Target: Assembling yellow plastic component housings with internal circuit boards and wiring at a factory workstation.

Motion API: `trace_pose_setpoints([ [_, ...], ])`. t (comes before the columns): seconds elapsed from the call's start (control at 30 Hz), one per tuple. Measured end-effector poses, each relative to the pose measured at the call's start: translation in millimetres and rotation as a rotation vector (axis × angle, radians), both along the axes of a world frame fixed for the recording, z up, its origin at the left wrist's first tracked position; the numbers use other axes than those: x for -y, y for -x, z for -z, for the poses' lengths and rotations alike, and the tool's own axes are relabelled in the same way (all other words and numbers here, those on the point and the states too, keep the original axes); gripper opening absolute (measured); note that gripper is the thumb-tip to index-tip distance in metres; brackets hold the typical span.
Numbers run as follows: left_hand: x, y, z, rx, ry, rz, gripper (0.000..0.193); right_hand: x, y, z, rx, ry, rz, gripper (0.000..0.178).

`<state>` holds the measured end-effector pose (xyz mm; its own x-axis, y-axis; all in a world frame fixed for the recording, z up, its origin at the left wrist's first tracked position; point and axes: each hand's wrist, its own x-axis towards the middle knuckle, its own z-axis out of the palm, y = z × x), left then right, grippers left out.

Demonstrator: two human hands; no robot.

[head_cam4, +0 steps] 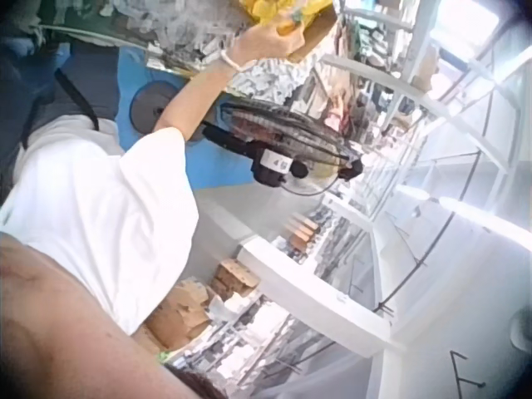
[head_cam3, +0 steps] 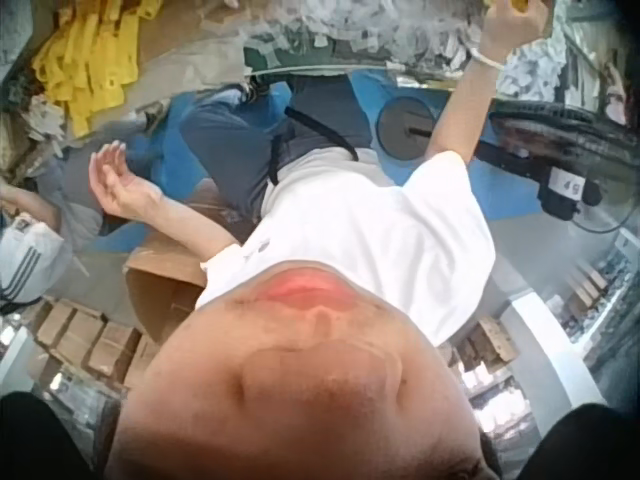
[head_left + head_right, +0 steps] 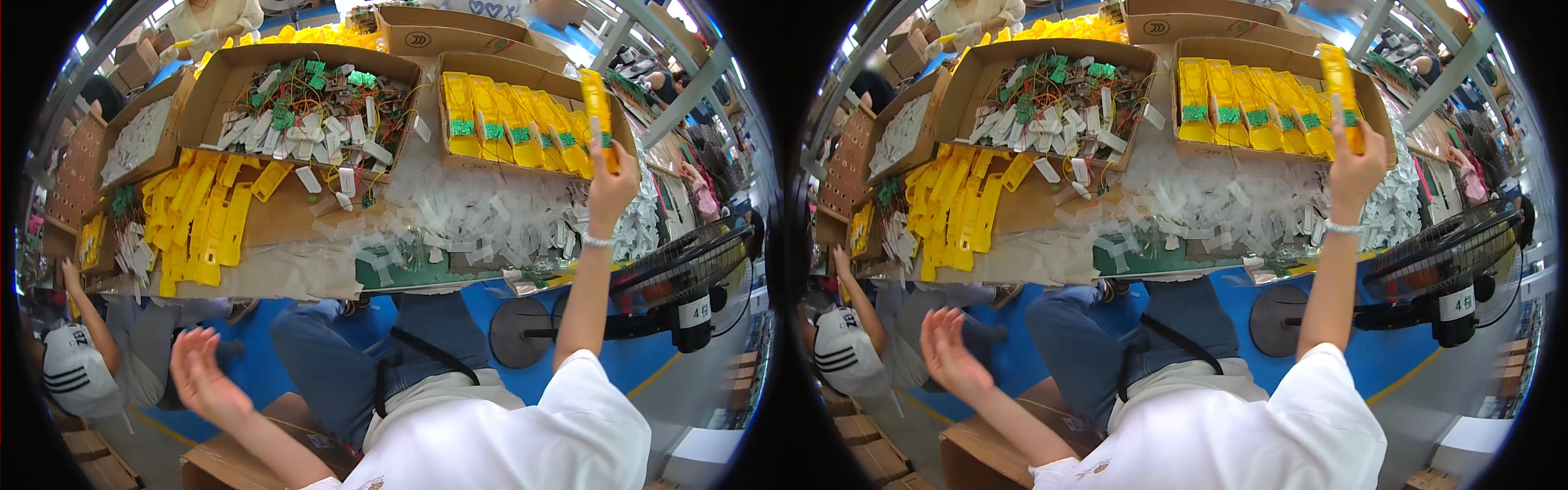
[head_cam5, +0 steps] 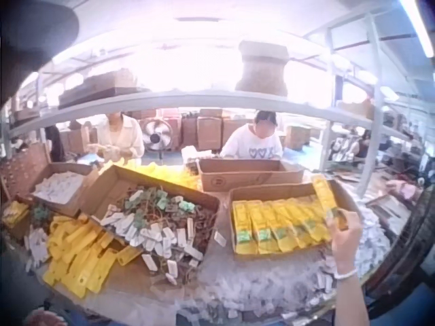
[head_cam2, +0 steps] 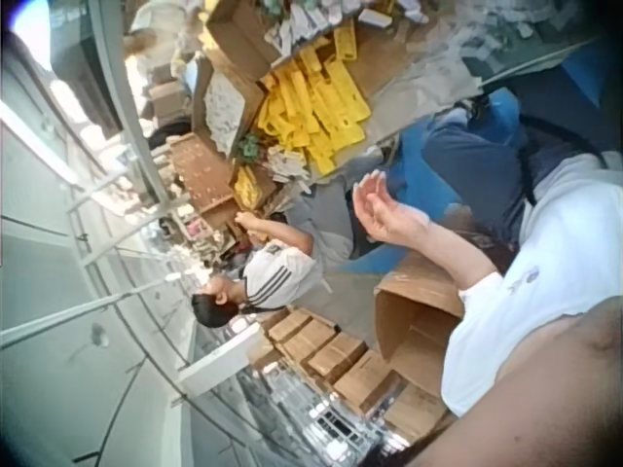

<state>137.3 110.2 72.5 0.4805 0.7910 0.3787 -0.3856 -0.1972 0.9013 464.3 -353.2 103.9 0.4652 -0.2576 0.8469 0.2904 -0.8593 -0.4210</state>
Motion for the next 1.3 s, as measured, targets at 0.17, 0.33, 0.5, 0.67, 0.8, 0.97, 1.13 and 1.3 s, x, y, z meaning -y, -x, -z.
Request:
trace_pose_setpoints([
  [0.17, -90.9, 58.0, -23.6, 0.023, -0.16, -0.292, 0.028, 64.6, -38.8, 7.5, -0.408, 0.364, 0.048, 0.043],
  [0.33, -200.9, 130.0, -57.1, 0.342, -0.177, -0.585, 0.028, 71.6, -47.3, 19.3, -0.491, 0.317, -0.151, 0.044],
  [0.5, -337.3, 331.1, -64.1, 0.349, -0.135, -0.779, 0.028, -24.8, -8.8, -26.4, -0.614, 0.52, 0.324, 0.041],
  [0.67, -287.4, 376.5, -4.8, 0.182, -0.178, -1.604, 0.018, -123.2, -4.0, -61.1, -0.044, 0.44, -0.316, 0.02],
  [0.8, -281.9, 491.1, 106.4, 0.041, -0.045, -1.946, 0.024, -238.7, -14.3, -56.4, -0.136, 0.435, -0.948, 0.016],
  [0.97, -265.8, 527.2, 160.0, 0.034, 0.027, -1.957, 0.025, -331.5, -69.7, -16.3, -0.02, 0.777, -0.765, 0.019],
  [1.13, -261.1, 540.2, 233.5, 0.096, 0.148, -1.982, 0.026, -346.5, -89.8, -9.3, -0.052, 0.999, -0.34, 0.013],
  [1.3, -238.7, 549.9, 314.9, 0.1, 0.287, -2.002, 0.026, -340.3, -66.3, -32.9, -0.1, 0.688, -0.528, 0.012],
])
